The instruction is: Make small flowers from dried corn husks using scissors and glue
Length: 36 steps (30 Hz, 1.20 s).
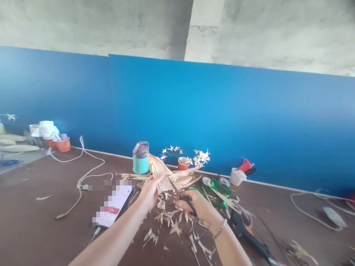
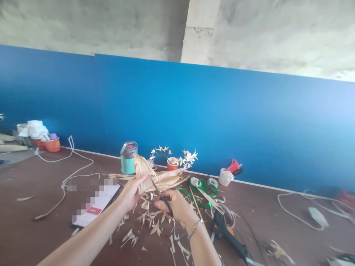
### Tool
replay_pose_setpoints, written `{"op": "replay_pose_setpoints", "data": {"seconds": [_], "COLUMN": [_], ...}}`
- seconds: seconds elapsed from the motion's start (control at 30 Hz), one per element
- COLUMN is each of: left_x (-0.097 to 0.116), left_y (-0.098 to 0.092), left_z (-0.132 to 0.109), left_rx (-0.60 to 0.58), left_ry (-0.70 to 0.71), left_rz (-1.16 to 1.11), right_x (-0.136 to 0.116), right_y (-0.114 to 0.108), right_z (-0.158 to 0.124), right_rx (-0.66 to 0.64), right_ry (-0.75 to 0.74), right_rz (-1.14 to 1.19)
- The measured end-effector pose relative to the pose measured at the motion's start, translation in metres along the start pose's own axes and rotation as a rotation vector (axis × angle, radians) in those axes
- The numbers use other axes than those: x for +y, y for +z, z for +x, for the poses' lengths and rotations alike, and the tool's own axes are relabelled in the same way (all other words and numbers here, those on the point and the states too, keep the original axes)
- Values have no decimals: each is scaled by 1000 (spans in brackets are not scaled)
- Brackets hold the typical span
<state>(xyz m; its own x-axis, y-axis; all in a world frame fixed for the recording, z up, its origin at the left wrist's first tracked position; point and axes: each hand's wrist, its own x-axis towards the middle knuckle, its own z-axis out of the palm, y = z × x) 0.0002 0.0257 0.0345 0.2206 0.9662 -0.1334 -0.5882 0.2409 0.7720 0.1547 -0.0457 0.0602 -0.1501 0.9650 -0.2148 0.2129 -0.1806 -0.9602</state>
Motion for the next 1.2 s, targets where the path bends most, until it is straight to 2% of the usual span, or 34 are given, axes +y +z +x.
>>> {"op": "replay_pose_setpoints", "data": {"seconds": [0.23, 0.47, 0.83, 1.0, 1.2], "left_x": [9, 8, 5, 7, 7], "left_y": [1, -4, -11, -8, -7], "left_z": [0, 4, 9, 8, 6], "left_rx": [-27, -95, -97, -91, -102], "left_ry": [-46, -58, -61, -68, -65], "left_rz": [41, 64, 105, 89, 82], "right_x": [5, 2, 8, 3, 2], "right_y": [-6, -6, -9, -8, -6], "right_z": [2, -2, 1, -2, -2], "right_rx": [-26, -36, -59, -49, -47], "right_ry": [11, 36, -4, 40, 23], "right_rz": [-42, -13, -49, -58, -29]}}
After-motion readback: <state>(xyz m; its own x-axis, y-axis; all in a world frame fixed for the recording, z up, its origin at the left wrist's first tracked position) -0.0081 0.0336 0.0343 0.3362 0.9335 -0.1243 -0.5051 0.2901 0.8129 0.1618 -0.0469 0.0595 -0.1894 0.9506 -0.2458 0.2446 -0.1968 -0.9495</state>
